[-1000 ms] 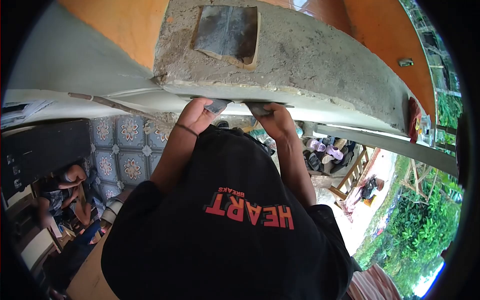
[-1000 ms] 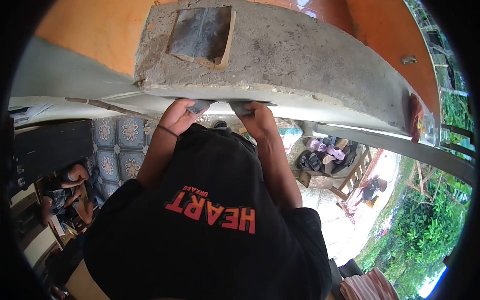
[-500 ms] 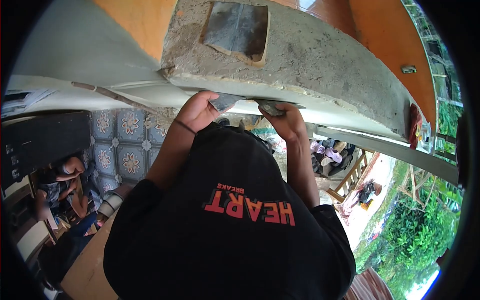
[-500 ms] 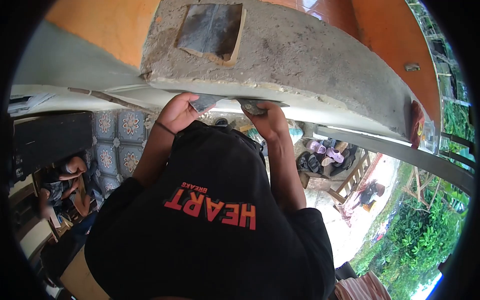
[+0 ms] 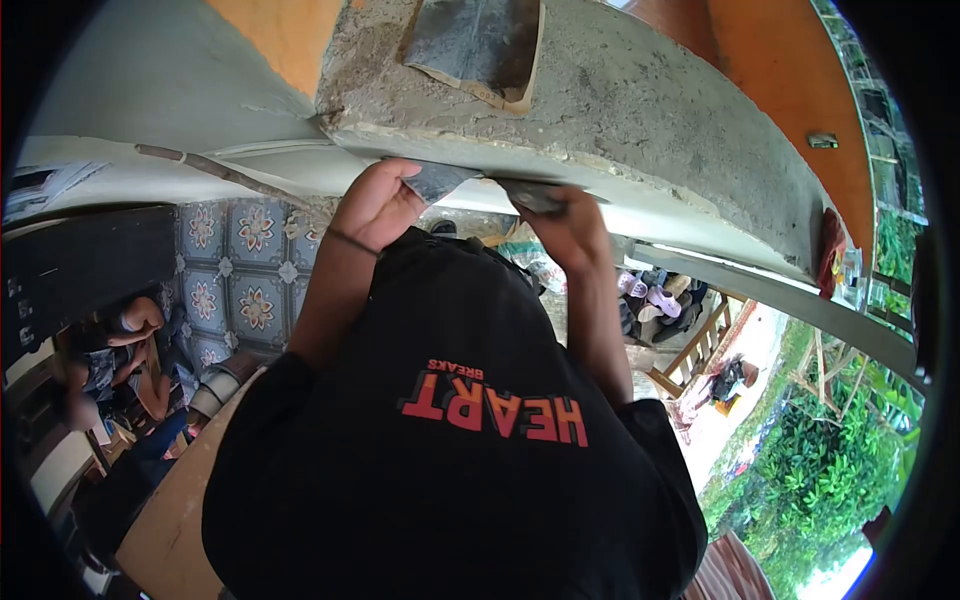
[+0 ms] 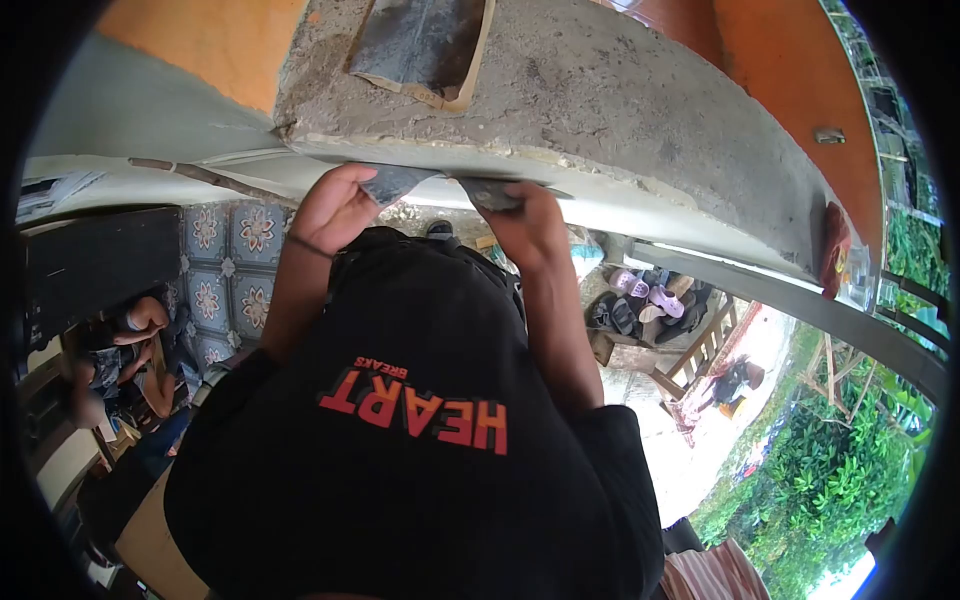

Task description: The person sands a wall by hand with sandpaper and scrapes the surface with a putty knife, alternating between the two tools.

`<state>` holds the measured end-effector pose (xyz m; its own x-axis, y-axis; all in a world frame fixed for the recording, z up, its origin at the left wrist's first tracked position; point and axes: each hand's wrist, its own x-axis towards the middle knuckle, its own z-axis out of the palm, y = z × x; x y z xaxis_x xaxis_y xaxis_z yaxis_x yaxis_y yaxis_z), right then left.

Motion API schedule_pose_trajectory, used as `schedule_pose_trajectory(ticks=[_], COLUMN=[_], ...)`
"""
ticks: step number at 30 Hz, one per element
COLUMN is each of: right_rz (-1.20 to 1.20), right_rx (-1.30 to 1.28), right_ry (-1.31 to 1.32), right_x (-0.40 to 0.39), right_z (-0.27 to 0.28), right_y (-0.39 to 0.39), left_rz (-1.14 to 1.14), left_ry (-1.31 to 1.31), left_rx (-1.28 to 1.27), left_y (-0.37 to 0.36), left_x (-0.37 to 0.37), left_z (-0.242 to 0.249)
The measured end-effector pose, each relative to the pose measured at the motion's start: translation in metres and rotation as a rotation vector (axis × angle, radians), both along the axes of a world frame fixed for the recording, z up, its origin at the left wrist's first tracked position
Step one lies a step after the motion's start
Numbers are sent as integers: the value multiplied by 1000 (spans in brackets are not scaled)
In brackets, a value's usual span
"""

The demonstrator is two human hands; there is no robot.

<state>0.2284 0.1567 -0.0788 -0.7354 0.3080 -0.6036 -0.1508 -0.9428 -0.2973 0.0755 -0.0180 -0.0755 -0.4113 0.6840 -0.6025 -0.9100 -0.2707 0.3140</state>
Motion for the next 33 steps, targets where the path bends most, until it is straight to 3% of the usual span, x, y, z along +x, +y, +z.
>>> schedule_pose_trajectory(ticks=[1,3,4,8,11,12,13,15,17,20,23,26,27,28,29,31,33], right_rz=[-27,-109,-120,-72,-55,-51,-48,-59,-88,-74,-15,-54,-9,-27,-47,-48,-48], right_rx=[11,-42,-20,-9,5,12,17,-14,103,77,175,235,202,160,120,201,180], right_ry=[11,107,142,-52,-97,-56,-11,32,59,-113,-87,-110,-62,-60,-60,1,-12], right_x=[7,20,23,4,-12,-11,-7,8,18,12,0,-4,2,6,11,24,28], right_z=[35,85,91,41,-32,-30,-24,37,82,53,-61,-97,-80,-38,1,29,5], right_y=[-5,-11,-12,-10,-6,-6,-2,-1,-8,-6,8,8,9,3,-1,-2,4], left_rz=[-3,-49,-5,-121,-114,-41,-22,42,44,-5,-35,-4,23,-171,-170,105,91], left_ry=[2,-29,65,97,51,-5,-1,-24,48,33,9,92,134,585,587,144,137], left_rx=[-5,260,107,88,121,-111,-119,158,142,167,100,-27,-62,4,4,-10,-14], left_y=[-10,-26,-25,-21,-3,-1,-10,-22,-30,-32,-10,-9,-12,-34,-35,-38,-37], left_x=[-5,-10,-7,-8,-3,-4,-7,-7,-7,-10,-3,0,1,-10,-12,-11,-14], left_z=[9,37,57,53,-18,-25,-28,2,31,16,-24,-47,-50,-82,-59,8,-1])
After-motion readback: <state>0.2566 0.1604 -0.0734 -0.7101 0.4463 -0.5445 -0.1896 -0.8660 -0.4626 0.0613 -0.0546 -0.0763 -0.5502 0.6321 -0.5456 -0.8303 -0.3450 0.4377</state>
